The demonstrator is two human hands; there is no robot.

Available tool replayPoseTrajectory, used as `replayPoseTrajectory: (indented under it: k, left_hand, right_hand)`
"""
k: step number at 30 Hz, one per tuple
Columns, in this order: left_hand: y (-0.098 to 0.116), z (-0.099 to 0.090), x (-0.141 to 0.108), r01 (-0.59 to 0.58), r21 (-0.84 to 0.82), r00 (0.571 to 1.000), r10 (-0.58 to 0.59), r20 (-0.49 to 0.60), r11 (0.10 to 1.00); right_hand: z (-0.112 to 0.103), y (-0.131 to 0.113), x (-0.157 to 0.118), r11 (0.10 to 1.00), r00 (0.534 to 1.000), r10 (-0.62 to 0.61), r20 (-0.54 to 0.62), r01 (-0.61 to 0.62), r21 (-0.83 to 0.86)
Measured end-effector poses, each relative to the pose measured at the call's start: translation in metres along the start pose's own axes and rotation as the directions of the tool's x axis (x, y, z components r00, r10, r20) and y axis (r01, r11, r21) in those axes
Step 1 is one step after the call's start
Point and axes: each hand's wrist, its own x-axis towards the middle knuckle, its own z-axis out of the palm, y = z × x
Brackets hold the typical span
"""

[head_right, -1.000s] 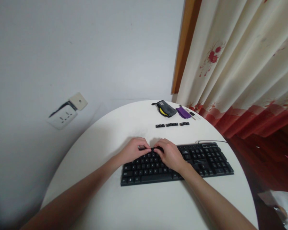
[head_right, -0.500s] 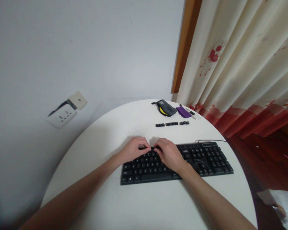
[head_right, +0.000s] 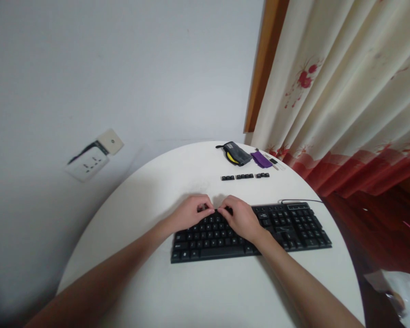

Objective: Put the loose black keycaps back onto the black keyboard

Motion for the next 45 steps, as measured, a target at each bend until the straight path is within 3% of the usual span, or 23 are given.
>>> replayPoseTrajectory:
  k: [6,11,17,37,45]
  left_hand:
    - [-0.008,0.003,0.004,0.128,-0.113,0.991,-0.121,0.064,0.985]
    - [-0.006,-0.002,0.008,0.241,-0.108,0.961,-0.223,0.162,0.964]
    - [-0.006,-0.002,0.009,0.25,-0.082,0.96,-0.236,0.152,0.965]
    - [-0.017,0.002,0.008,0.266,-0.05,0.958,-0.258,0.127,0.963]
    - [-0.008,-0.002,0.008,0.262,0.13,0.963,-0.269,0.035,0.956]
  right_hand:
    - [0.001,0.0,0.001,0.989,0.993,0.121,0.013,-0.12,-0.082]
    - [0.001,0.002,0.004,0.981,0.981,0.184,0.068,-0.178,-0.082]
    - [0.002,0.004,0.005,0.971,0.971,0.231,0.059,-0.227,-0.07]
    - [0.003,0.004,0.002,0.977,0.98,0.196,0.034,-0.192,-0.088]
    - [0.002,0.002,0.002,0.973,0.985,0.167,0.045,-0.157,-0.168]
